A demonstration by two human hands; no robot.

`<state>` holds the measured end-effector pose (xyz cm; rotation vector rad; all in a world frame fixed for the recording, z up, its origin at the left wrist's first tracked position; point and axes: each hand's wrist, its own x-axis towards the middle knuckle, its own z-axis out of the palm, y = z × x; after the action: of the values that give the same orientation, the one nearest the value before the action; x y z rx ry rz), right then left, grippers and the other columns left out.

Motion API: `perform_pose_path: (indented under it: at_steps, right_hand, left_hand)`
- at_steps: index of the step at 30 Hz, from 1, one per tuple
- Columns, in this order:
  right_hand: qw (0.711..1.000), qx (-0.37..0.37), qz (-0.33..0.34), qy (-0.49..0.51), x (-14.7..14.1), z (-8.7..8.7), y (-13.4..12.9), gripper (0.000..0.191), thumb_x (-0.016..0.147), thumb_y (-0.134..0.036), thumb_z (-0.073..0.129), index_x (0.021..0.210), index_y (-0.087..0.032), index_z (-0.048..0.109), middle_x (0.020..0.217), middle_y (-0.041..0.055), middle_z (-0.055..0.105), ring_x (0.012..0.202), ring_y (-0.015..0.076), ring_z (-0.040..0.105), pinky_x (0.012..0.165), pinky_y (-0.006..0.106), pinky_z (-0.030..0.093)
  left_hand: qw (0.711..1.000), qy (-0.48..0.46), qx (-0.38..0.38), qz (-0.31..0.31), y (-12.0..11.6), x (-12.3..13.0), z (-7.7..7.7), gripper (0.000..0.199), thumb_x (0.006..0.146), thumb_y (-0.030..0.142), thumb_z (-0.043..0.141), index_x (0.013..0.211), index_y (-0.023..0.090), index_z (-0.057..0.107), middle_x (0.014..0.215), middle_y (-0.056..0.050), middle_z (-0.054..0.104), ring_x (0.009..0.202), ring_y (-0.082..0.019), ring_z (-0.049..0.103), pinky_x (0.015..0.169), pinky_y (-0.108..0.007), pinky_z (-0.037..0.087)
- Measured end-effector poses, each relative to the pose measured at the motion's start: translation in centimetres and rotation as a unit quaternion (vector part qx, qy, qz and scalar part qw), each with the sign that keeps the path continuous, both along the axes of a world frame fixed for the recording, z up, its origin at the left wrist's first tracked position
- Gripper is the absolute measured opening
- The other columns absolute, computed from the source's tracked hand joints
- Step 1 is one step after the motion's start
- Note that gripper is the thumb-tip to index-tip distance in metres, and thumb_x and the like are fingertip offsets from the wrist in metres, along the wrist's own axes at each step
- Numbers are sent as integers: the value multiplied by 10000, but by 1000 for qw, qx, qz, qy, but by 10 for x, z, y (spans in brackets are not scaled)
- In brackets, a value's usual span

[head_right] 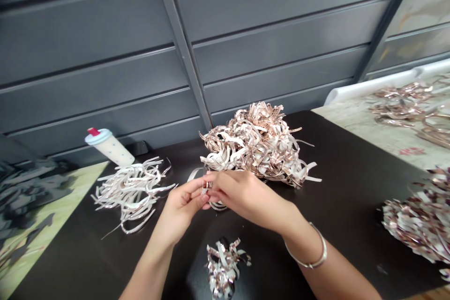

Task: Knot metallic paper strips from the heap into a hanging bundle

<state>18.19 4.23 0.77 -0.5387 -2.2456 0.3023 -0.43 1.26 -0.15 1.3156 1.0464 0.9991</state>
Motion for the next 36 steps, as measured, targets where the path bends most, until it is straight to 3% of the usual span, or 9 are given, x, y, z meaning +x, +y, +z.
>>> perform_pose_path:
  at_steps: [4,10,15,18,21,24,26,30,36]
  right_hand:
    - [996,-84,35,3,11,7,2,117,918,-148,505,813,-172,549,938,70,717,670,108,649,604,209,507]
    - [996,-73,52,-32,4,7,0,120,931,-161,487,839,-170,565,792,48,696,779,164,658,703,263,509]
    - [984,-152,91,-13,19,4,14,103,911,-178,522,817,-176,564,873,57,725,684,119,658,641,221,506]
    - [968,-202,142,33,28,2,25,158,919,-278,540,817,-167,588,1031,101,721,800,142,687,669,235,528]
    - [957,-211,175,89,25,2,28,323,925,-451,500,944,-155,629,1005,109,724,906,179,687,767,283,542]
    - [975,-159,100,120,8,0,18,460,776,-561,645,1006,-163,615,928,83,705,863,190,670,782,302,536]
    - [988,-100,24,113,-6,-4,10,402,732,-495,725,925,-164,603,865,65,663,796,181,632,724,297,528]
    - [994,-28,-39,94,-23,-10,1,183,915,-223,537,740,-169,548,790,58,582,735,162,556,668,292,499]
    - [989,-120,40,82,-6,0,7,213,900,-188,562,689,-175,534,768,28,590,721,137,569,670,261,481]
  left_hand:
    - [998,-36,-50,-20,-2,0,8,376,762,286,715,1096,123,658,835,-93,740,768,-188,701,689,-244,507]
    - [993,-93,-76,-20,5,-1,4,439,727,334,762,1075,108,619,679,-56,715,632,-151,693,580,-188,477]
    - [995,-46,-82,-17,3,1,4,455,725,342,753,1096,119,614,730,-68,735,668,-178,714,577,-200,493]
    - [998,24,-48,-22,0,1,5,419,771,315,697,1133,120,619,743,-78,745,688,-197,724,591,-220,517]
    - [995,99,16,25,-2,2,3,417,831,265,602,1226,134,582,762,-74,753,702,-200,730,618,-241,549]
    - [977,175,101,65,-4,2,0,411,858,228,538,1259,146,565,808,-68,761,745,-199,734,673,-256,569]
    - [954,235,166,83,-6,2,-2,404,854,197,525,1253,158,577,836,-62,762,749,-196,732,693,-260,569]
    - [921,295,238,92,-10,1,-3,445,860,154,500,1299,205,550,855,-44,758,665,-175,714,656,-264,562]
    - [981,170,96,19,-11,2,4,422,867,198,527,1287,165,558,820,-58,757,734,-198,726,674,-271,572]
